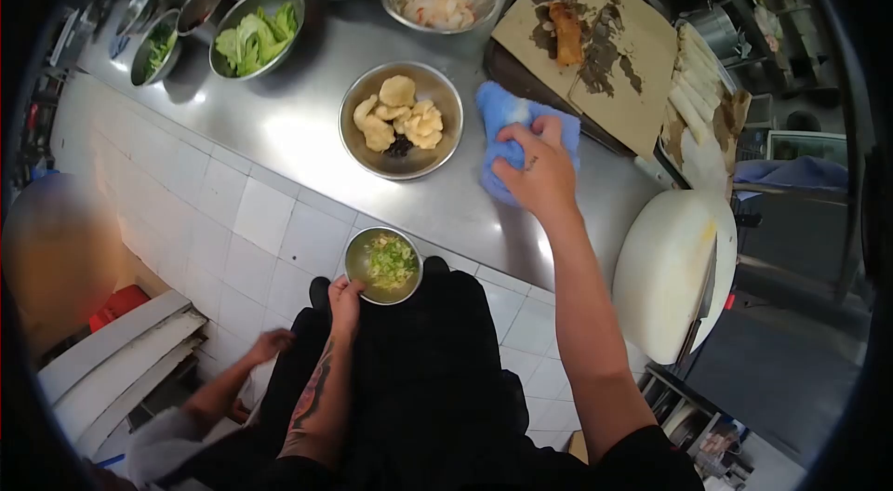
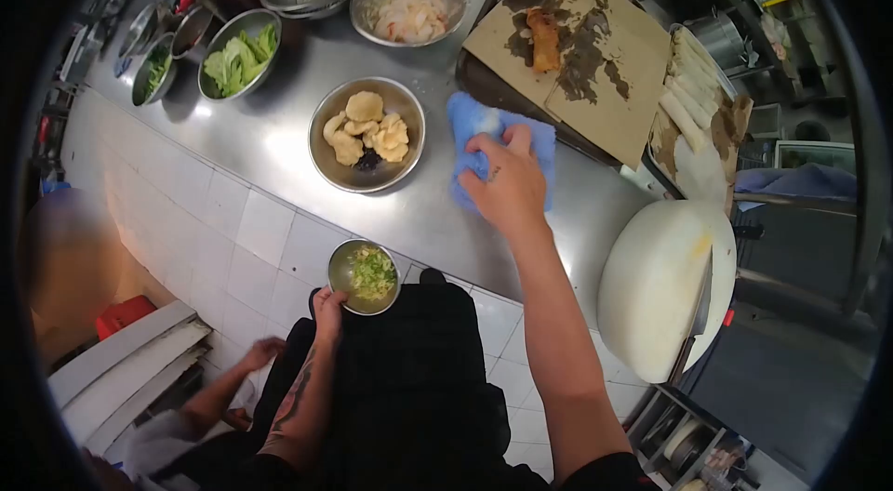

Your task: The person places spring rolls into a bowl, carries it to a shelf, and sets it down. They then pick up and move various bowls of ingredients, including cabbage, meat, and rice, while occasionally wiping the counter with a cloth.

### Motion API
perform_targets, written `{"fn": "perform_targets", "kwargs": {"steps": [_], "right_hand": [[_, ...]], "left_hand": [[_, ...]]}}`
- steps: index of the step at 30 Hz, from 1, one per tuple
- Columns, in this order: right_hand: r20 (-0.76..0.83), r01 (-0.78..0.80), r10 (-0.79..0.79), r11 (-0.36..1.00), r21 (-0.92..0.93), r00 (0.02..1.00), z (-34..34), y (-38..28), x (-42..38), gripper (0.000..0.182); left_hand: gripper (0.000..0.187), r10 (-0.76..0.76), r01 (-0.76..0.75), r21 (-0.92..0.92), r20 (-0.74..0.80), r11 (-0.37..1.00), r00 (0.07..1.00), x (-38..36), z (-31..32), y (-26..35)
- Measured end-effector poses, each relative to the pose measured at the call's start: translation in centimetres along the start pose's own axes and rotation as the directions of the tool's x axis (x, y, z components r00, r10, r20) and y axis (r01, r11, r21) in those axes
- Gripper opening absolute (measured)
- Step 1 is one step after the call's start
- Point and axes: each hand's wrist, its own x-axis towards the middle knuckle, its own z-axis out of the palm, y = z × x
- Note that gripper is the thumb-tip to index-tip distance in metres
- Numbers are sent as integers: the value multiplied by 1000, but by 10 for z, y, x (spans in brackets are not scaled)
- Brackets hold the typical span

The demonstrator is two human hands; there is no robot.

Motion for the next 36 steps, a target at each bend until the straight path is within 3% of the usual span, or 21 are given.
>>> {"fn": "perform_targets", "kwargs": {"steps": [2,5,9,11,15,17,18,20,21,23,27,29,33,35,36], "right_hand": [[61,-202,195,966,164,979,14,15,8,20],[45,-214,211,921,326,977,18,30,12,14],[77,-252,242,883,396,967,16,36,6,9],[113,-226,196,817,531,974,19,48,-8,11],[153,-67,-2,891,449,988,-29,34,-31,21],[209,-164,157,986,20,965,-69,8,-34,26],[207,-160,151,987,26,967,-65,10,-34,26],[86,51,-56,997,66,995,-33,30,-38,31],[79,49,-54,997,64,995,-20,38,-39,31],[-14,-109,125,906,409,992,5,50,-35,25],[53,-191,187,875,445,981,8,56,-43,20],[345,-412,248,716,564,905,-2,61,-53,17],[211,-322,243,746,583,947,-12,63,-91,14],[122,-362,363,724,588,924,-22,52,-104,16],[123,-352,351,722,596,928,-22,49,-107,16]], "left_hand": [[14,-4,3,-16,-53,1000,999,7,-17,6],[18,23,-21,15,-137,1000,990,-1,-31,40],[21,-6,-17,-134,-169,991,986,-7,-56,62],[26,7,-37,-167,-173,985,985,-19,-57,84],[30,2,-32,-156,-188,987,982,-51,-29,148],[29,61,-85,-129,-178,988,982,-63,-12,172],[20,79,-111,-167,-183,980,980,-68,-2,183],[20,80,-126,-206,-217,970,973,-74,19,191],[19,72,-133,-246,-244,960,967,-77,25,195],[19,60,-121,-257,-230,959,971,-71,26,184],[16,48,-84,-245,-150,966,988,-89,46,192],[14,114,-134,-221,-104,966,988,-95,57,202],[15,103,-129,-226,-124,965,987,-87,64,206],[18,113,-143,-245,-134,959,985,-75,61,203],[19,114,-149,-290,-135,945,984,-70,64,204]]}}
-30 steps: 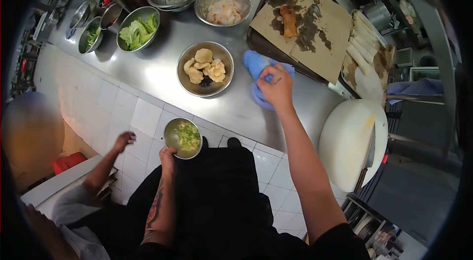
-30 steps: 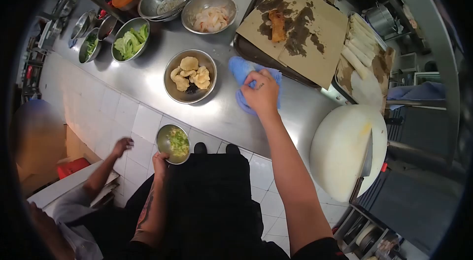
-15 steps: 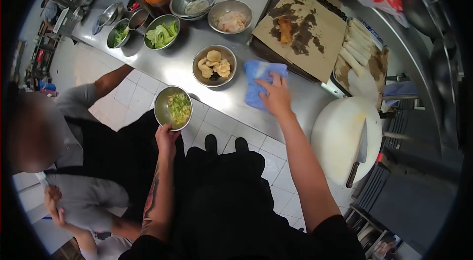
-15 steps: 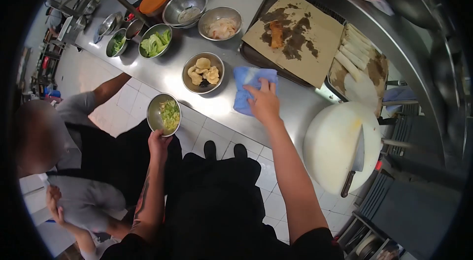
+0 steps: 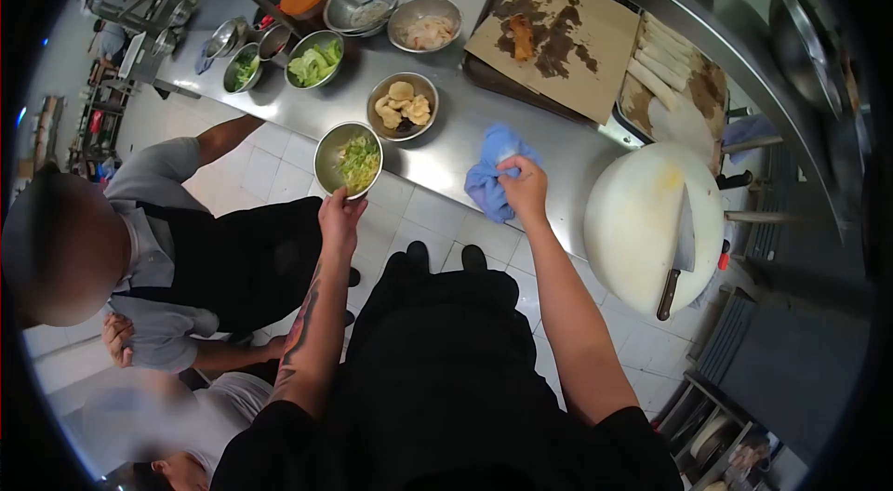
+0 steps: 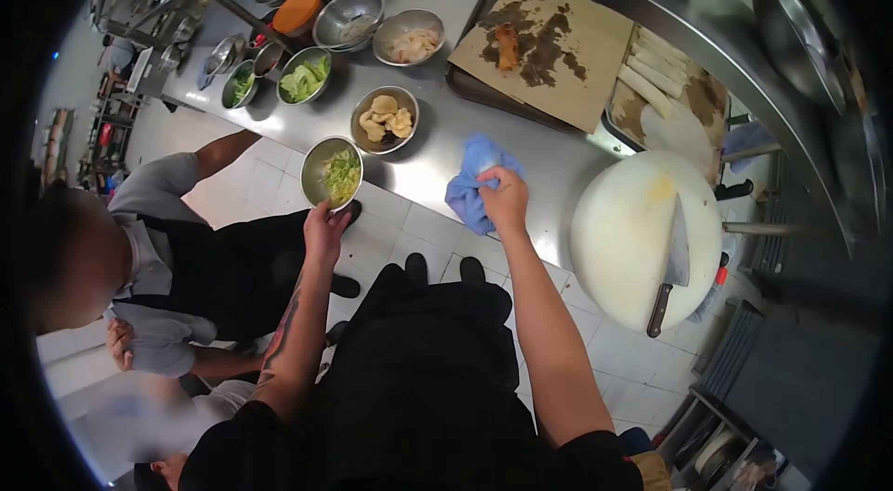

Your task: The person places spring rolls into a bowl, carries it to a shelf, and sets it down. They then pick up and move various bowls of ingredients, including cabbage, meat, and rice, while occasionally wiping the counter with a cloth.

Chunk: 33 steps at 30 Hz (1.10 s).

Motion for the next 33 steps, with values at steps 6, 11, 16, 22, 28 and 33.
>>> {"fn": "perform_targets", "kwargs": {"steps": [6,11,16,22,28,33], "right_hand": [[-44,53,-59,991,-126,997,6,-3,0,20],[-63,23,-35,983,-184,997,8,-3,6,21],[-69,44,-60,974,-223,996,11,-7,7,22],[-122,121,-174,928,-352,977,25,12,19,26],[-213,107,-175,949,-296,961,32,3,19,25],[-159,-61,-11,895,-441,987,33,-16,9,22]], "left_hand": [[26,26,-43,-178,-99,983,995,51,15,-3],[36,-59,57,63,41,996,997,69,16,11],[39,-71,47,214,107,976,992,57,-21,13],[36,-222,179,579,3,795,975,46,-131,-63],[48,-305,-188,975,216,119,928,45,-254,-96],[43,-486,-444,892,350,-89,801,79,-295,-82]]}}
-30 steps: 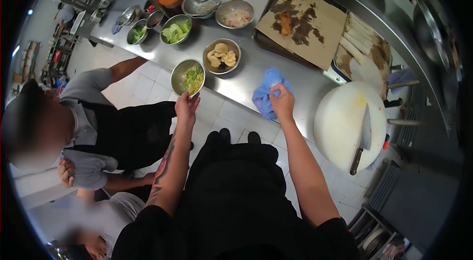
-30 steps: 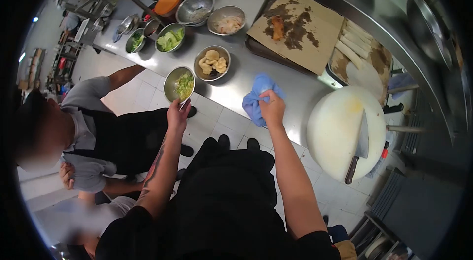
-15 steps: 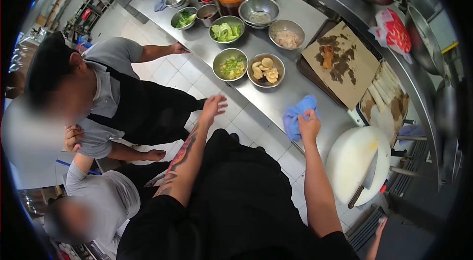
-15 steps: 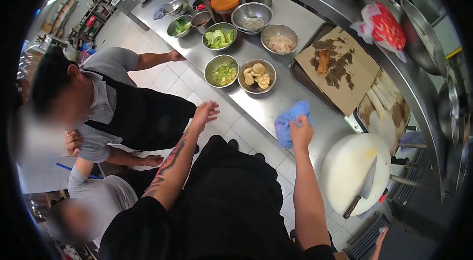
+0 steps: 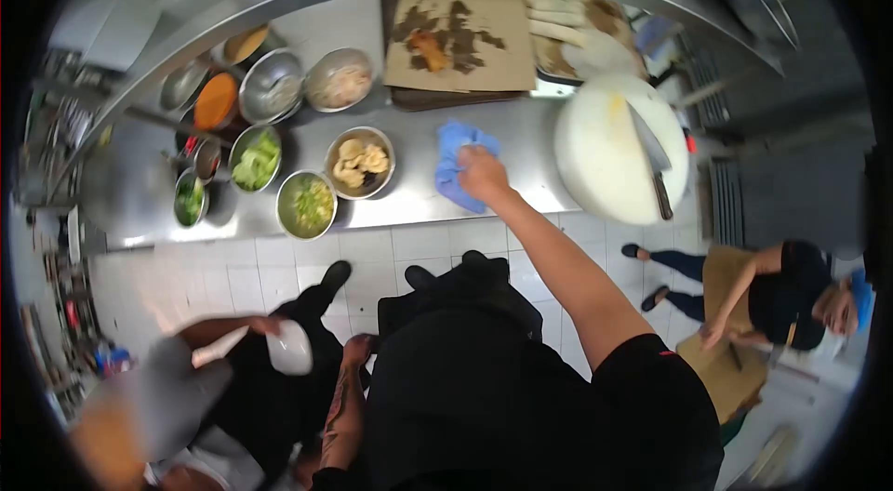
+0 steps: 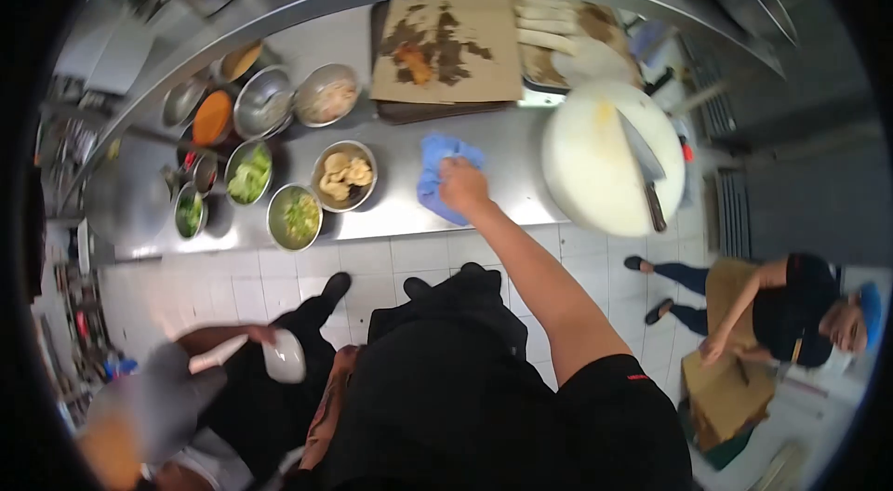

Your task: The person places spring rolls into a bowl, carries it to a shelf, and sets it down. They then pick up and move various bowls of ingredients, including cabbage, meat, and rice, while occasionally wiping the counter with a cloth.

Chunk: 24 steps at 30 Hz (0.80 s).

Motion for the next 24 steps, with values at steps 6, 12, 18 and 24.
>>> {"fn": "perform_targets", "kwargs": {"steps": [6,12,18,24], "right_hand": [[-19,-26,22,974,-225,1000,-37,-54,-21,37],[-13,77,-79,917,392,997,25,20,30,27],[131,143,-175,965,220,976,-13,8,42,32],[296,242,-147,917,-316,944,-50,-50,7,37]], "left_hand": [[30,-99,56,-362,-103,931,990,59,-35,-45],[31,-50,-25,-279,-261,960,964,49,-116,52],[28,-40,-61,-305,-315,950,948,40,-159,65],[37,-150,41,-306,-340,951,929,31,-143,-52]]}}
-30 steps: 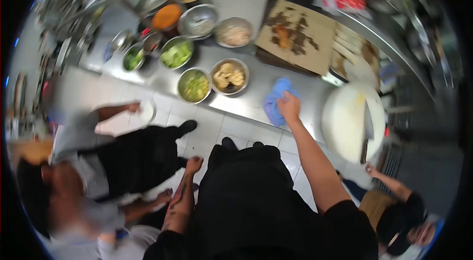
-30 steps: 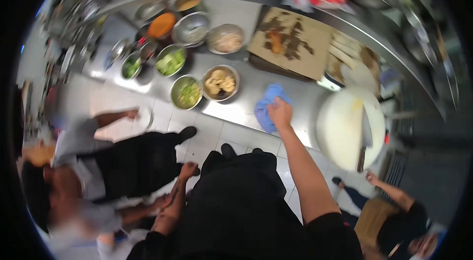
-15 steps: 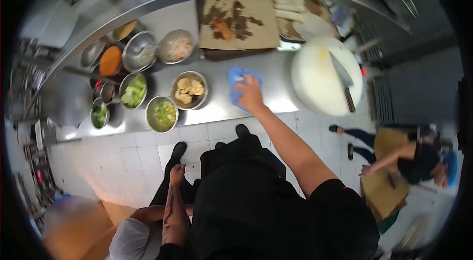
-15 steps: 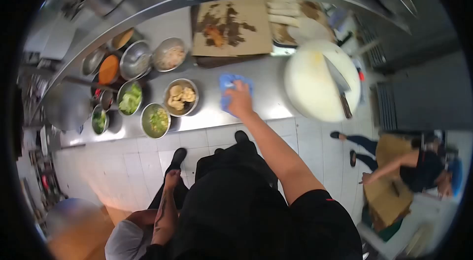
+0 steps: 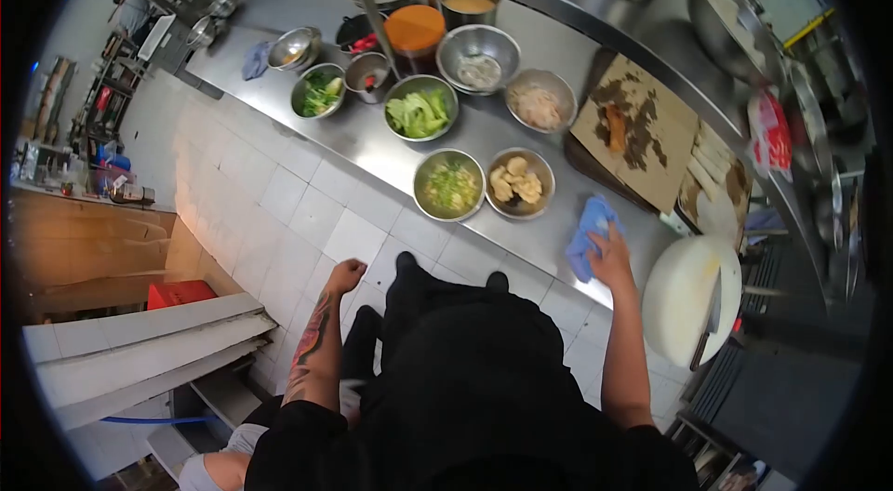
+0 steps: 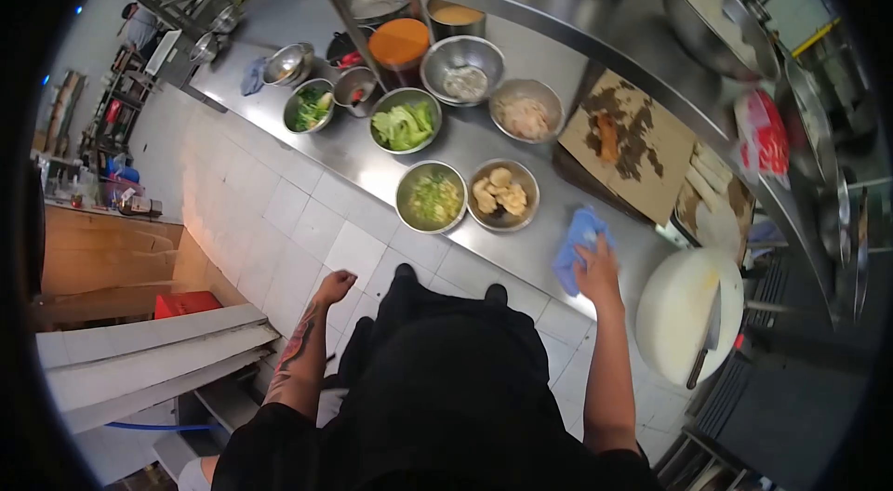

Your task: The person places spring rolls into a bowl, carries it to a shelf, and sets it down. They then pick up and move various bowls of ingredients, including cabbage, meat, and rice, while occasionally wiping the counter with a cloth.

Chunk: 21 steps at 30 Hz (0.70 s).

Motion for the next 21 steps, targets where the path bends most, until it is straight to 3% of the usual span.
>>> {"fn": "perform_targets", "kwargs": {"steps": [2,4,6,7,8,9,10,12,14,15,17,18,19,20,21], "right_hand": [[-29,-140,137,952,-273,990,-24,-46,-21,39],[-85,-177,158,939,-296,984,-22,-59,-26,40],[-320,-68,91,994,81,943,-19,-79,-29,33],[-318,-86,109,993,84,942,-22,-102,-30,33],[-139,-203,276,897,392,951,-27,-126,-32,30],[80,-336,374,694,637,924,-28,-148,-33,30],[82,-345,384,689,637,920,-23,-170,-33,30],[366,-467,291,602,648,884,-11,-210,-30,31],[436,-525,297,548,651,850,23,-231,-31,31],[428,-522,300,523,674,852,42,-236,-31,31],[414,-544,357,478,689,838,60,-247,-37,33],[419,-556,390,369,745,820,64,-259,-35,34],[422,-548,411,259,796,808,69,-271,-33,37],[420,-550,427,248,797,801,76,-280,-32,37],[406,-524,457,164,836,791,82,-288,-27,39]], "left_hand": [[41,-131,130,37,37,991,991,-4,-7,-51],[42,-225,230,-87,59,969,973,-6,-2,-121],[41,-339,361,-83,205,929,918,-9,-6,-177],[36,-351,367,-5,276,930,895,-11,-15,-195],[32,-369,367,72,346,927,863,-12,-24,-210],[33,-418,419,84,381,904,825,-14,-35,-215],[34,-464,469,96,410,878,785,-13,-45,-219],[35,-471,460,125,373,879,799,5,-67,-230],[34,-282,261,109,399,959,872,37,-75,-252],[31,-200,235,-44,391,971,899,59,-73,-278],[27,49,-10,-133,296,991,954,100,-95,-275],[30,-65,107,-138,279,985,958,111,-123,-236],[33,-82,144,-251,242,957,967,119,-156,-194],[36,-32,94,-345,180,934,983,136,-177,-175],[38,-70,148,-440,190,886,979,141,-210,-133]]}}
